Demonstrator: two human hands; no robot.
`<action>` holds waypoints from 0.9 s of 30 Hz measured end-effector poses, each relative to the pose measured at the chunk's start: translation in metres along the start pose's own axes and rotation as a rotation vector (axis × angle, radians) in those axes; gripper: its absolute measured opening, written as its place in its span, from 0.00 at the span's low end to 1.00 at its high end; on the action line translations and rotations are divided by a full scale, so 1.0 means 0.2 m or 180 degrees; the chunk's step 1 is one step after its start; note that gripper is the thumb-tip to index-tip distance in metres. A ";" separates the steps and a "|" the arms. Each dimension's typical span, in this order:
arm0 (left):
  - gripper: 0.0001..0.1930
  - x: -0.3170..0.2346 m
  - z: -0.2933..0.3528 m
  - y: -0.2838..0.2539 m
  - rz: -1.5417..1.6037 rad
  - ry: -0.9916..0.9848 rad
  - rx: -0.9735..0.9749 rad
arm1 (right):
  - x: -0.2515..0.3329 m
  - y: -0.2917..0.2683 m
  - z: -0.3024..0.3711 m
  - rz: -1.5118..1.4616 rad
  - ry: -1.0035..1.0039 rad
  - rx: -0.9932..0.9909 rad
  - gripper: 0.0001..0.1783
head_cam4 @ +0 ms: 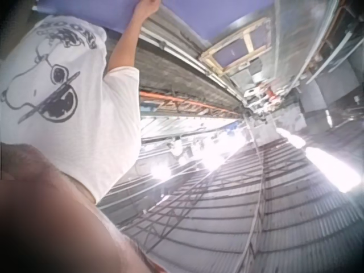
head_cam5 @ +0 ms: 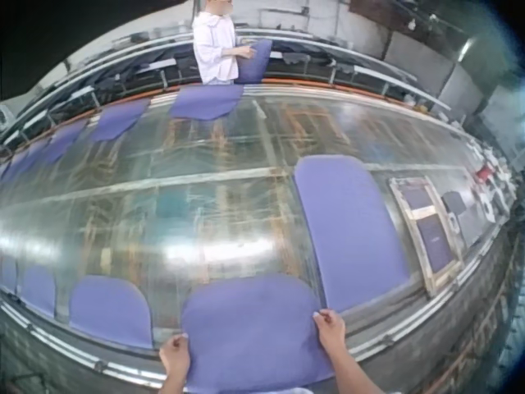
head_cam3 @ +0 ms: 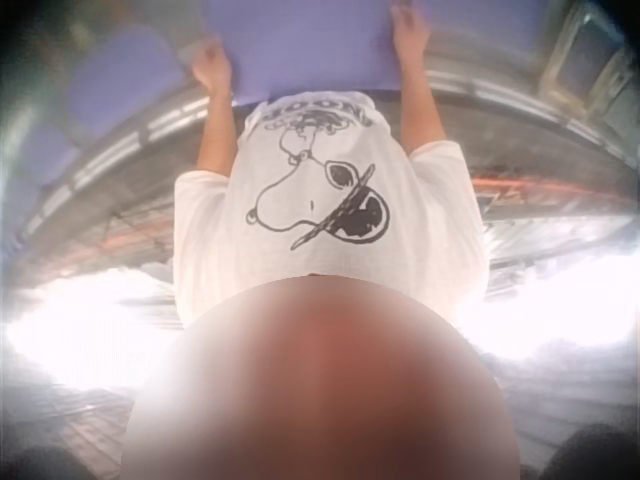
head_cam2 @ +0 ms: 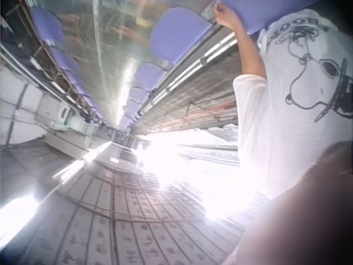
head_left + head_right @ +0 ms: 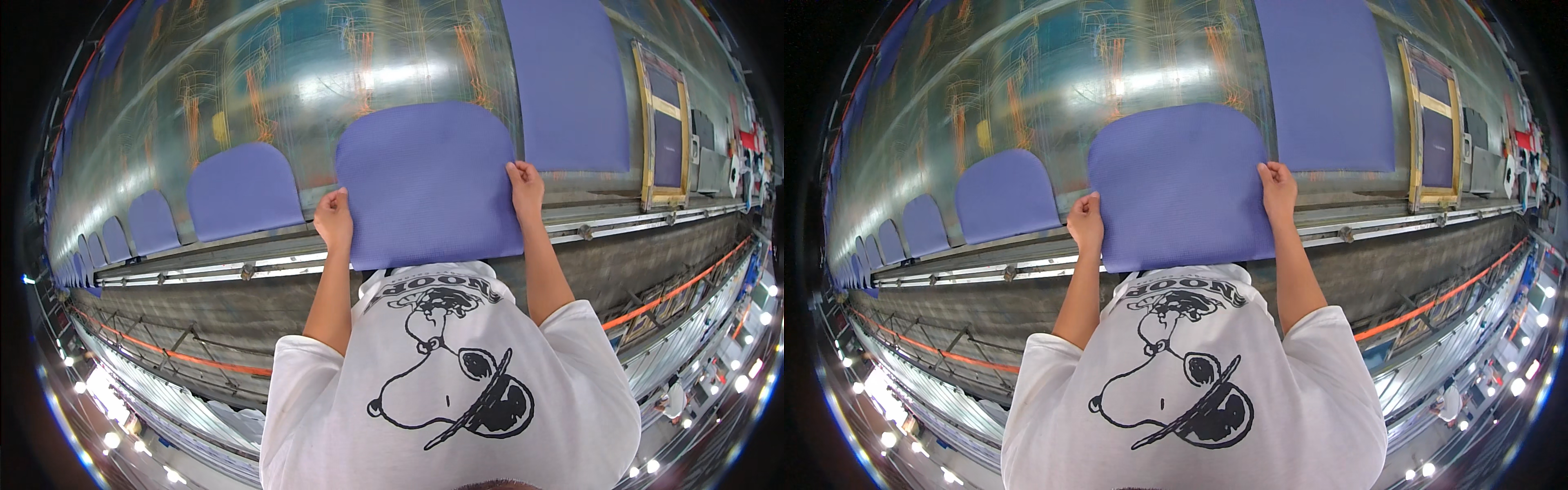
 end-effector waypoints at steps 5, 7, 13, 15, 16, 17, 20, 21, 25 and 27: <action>0.17 0.01 0.00 0.00 0.0067 -0.0026 -0.0031 | 0.00 0.00 0.00 0.0169 0.0014 -0.0047 0.15; 0.17 0.02 -0.01 0.01 0.0088 -0.0017 -0.0028 | 0.01 -0.01 0.00 0.0345 -0.0050 -0.0091 0.16; 0.17 -0.02 0.00 -0.02 0.0054 0.0011 -0.0026 | 0.02 0.00 0.01 0.0483 -0.0124 -0.0079 0.17; 0.17 -0.01 0.00 -0.02 0.0051 0.0028 -0.0088 | 0.00 -0.01 -0.01 0.0620 -0.0219 -0.0059 0.18; 0.17 -0.01 0.00 -0.02 0.0054 0.0022 -0.0090 | 0.03 -0.01 0.01 0.0666 -0.0194 -0.0080 0.18; 0.16 -0.01 0.00 -0.02 0.0058 0.0015 -0.0092 | 0.04 0.00 0.02 0.0687 -0.0201 -0.0066 0.18; 0.17 0.00 0.01 -0.02 0.0100 -0.0062 -0.0119 | 0.05 0.00 0.02 0.0711 -0.0241 -0.0046 0.18; 0.17 0.00 0.01 -0.03 0.0090 -0.0057 -0.0134 | 0.05 0.00 0.03 0.0688 -0.0266 -0.0042 0.18; 0.17 -0.02 0.01 -0.03 0.0110 -0.0163 -0.0076 | 0.03 -0.01 0.00 0.0907 -0.0460 -0.0038 0.17; 0.17 -0.04 0.01 -0.04 0.0081 -0.0174 -0.0055 | 0.02 -0.01 0.00 0.0833 -0.0429 -0.0051 0.17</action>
Point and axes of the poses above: each hand's wrist, its own z-axis away from the middle knuckle, its own y-axis out of the palm, x = y × z, the point moved 7 cm from there along -z, towards the middle knuckle, and after that the axes turned 5 degrees about -z, right-handed, at the moved point
